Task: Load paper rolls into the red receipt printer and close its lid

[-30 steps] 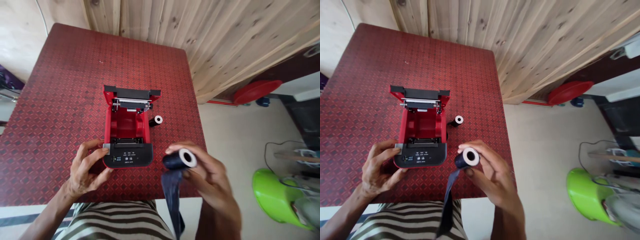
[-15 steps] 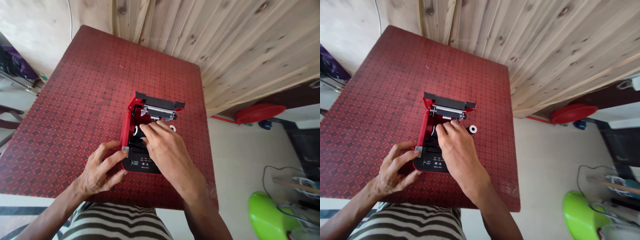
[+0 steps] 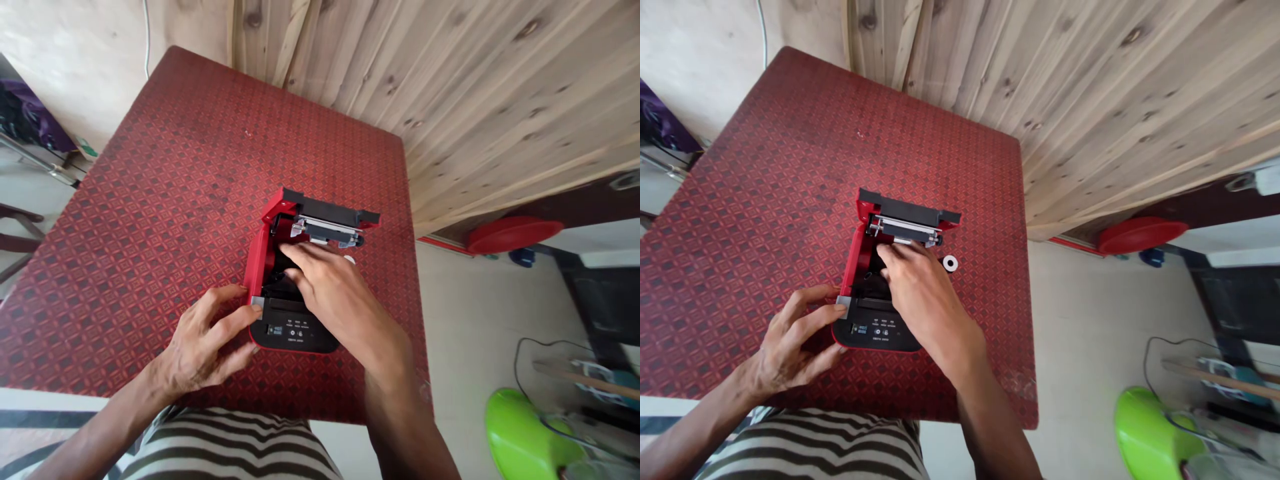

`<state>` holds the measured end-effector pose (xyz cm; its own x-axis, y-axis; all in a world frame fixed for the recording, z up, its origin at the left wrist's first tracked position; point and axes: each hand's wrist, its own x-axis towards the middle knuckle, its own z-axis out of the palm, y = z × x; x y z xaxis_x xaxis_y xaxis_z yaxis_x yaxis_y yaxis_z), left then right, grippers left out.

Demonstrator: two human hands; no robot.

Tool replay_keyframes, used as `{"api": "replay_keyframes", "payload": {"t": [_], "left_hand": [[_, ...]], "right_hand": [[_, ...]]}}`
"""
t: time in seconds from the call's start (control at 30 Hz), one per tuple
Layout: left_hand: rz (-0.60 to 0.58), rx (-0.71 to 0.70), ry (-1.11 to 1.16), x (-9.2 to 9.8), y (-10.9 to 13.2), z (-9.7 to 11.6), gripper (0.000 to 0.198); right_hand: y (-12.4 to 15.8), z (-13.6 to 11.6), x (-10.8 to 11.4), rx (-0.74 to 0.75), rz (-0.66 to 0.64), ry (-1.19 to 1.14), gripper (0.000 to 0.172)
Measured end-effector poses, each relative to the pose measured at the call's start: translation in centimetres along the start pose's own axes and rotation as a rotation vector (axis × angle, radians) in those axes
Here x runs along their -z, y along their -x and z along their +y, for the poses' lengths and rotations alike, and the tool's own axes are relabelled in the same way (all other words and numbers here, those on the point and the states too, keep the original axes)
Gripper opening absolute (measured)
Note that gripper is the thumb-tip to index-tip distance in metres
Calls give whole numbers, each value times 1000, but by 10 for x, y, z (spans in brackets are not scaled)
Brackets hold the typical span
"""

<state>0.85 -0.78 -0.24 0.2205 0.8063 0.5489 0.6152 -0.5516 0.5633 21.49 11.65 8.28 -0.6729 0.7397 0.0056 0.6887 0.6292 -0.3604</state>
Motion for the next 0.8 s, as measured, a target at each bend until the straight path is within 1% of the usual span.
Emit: {"api": "replay_keyframes", "payload": {"t": [0.07,0.1,0.13,0.2,0.23,0.3,0.37,0.43,0.5,0.53,0.6,0.63,0.67,0.7,0.73,0.8], "left_hand": [[1,6,2,0,-1,0,44],[3,9,1,0,-2,0,44],[7,9,0,0,-2,0,44],[12,12,3,0,-3,0,46],[13,14,10,1,-3,0,47],[12,28,35,3,-2,3,46],[10,59,79,9,-4,6,47],[33,103,133,19,-13,9,52],[90,130,153,32,-34,11,58],[126,115,120,38,-49,11,60],[150,31,-17,48,-84,7,69],[136,-18,-114,50,-101,4,72],[130,-49,-177,50,-118,0,71],[94,-49,-192,49,-132,-5,69],[66,-68,-174,46,-142,-10,70],[-35,-79,-126,38,-153,-18,70]], "right_hand": [[12,-3,9,56,61,-123,44],[18,-6,15,83,66,-194,46],[24,-8,19,104,53,-264,47],[34,-12,25,123,10,-368,43],[38,-13,25,120,-1,-390,41],[43,-14,20,114,38,-390,34],[45,-14,11,123,125,-383,24],[46,-15,2,148,219,-387,19],[48,-16,-3,161,304,-369,16],[49,-17,-5,159,343,-338,16],[52,-21,-7,147,399,-247,18],[54,-22,-7,138,412,-199,19],[56,-24,-8,129,418,-159,20],[58,-25,-8,125,419,-132,21],[60,-26,-9,123,417,-115,21],[64,-27,-10,122,409,-97,21]]}}
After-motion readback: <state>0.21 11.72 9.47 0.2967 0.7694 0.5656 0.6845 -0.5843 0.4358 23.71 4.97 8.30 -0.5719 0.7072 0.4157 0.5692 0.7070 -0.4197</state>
